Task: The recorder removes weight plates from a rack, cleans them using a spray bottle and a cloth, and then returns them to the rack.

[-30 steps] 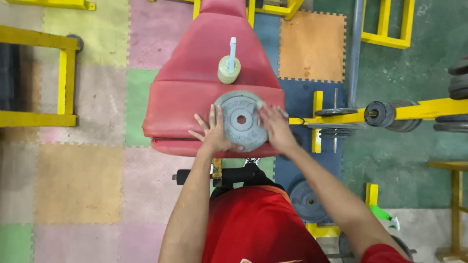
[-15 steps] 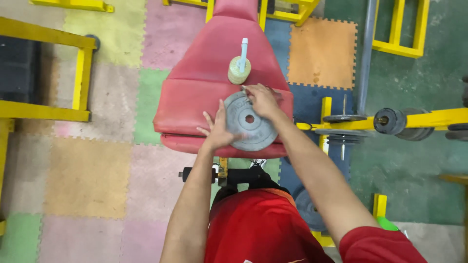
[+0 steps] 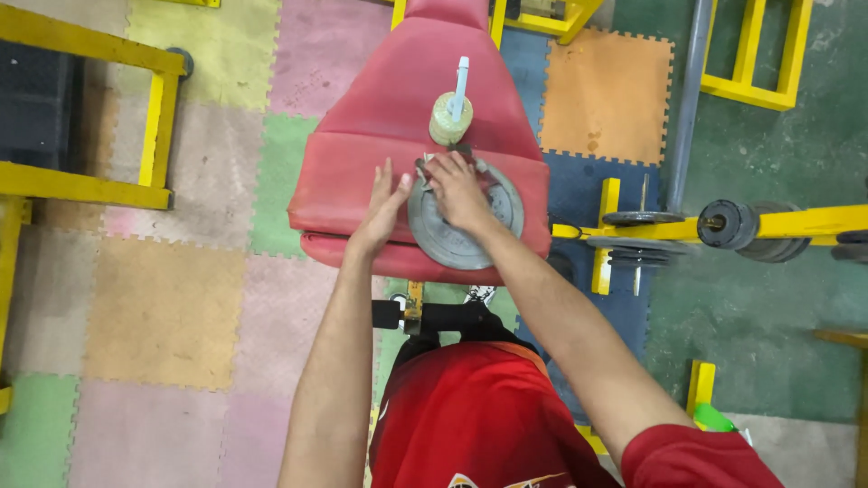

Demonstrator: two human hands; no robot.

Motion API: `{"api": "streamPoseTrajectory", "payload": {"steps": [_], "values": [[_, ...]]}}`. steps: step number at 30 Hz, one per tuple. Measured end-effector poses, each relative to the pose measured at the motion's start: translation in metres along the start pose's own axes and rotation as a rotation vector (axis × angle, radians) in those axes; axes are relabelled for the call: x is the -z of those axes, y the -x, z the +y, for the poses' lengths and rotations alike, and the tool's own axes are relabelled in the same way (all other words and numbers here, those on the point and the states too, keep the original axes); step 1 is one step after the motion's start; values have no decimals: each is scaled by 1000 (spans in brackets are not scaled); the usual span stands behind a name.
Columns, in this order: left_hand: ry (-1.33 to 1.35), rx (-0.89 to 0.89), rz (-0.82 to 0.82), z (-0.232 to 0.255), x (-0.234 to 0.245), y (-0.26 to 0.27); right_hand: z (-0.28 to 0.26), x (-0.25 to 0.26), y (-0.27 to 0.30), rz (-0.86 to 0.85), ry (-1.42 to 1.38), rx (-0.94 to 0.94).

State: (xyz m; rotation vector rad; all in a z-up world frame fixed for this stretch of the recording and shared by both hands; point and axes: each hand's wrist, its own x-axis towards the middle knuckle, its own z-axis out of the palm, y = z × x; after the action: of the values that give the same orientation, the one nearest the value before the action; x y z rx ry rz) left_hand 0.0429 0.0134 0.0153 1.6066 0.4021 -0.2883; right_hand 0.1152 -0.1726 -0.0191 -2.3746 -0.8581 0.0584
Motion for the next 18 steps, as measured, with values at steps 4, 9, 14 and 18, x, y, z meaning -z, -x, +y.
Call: {"api": "streamPoseTrajectory", "payload": {"steps": [4,9,14,18], "values": [[-131,15,-21,5,-11,-3,-34,6,33,-74,-45,52],[-325,225,-46,27,-27,-1,-76,58,109,-249,-81,271],[-524,288,-96,38,-45,3,-2,91,138,-307,88,242],[-667,284,-97,30,-62,9,38,103,110,-242,62,136]]}}
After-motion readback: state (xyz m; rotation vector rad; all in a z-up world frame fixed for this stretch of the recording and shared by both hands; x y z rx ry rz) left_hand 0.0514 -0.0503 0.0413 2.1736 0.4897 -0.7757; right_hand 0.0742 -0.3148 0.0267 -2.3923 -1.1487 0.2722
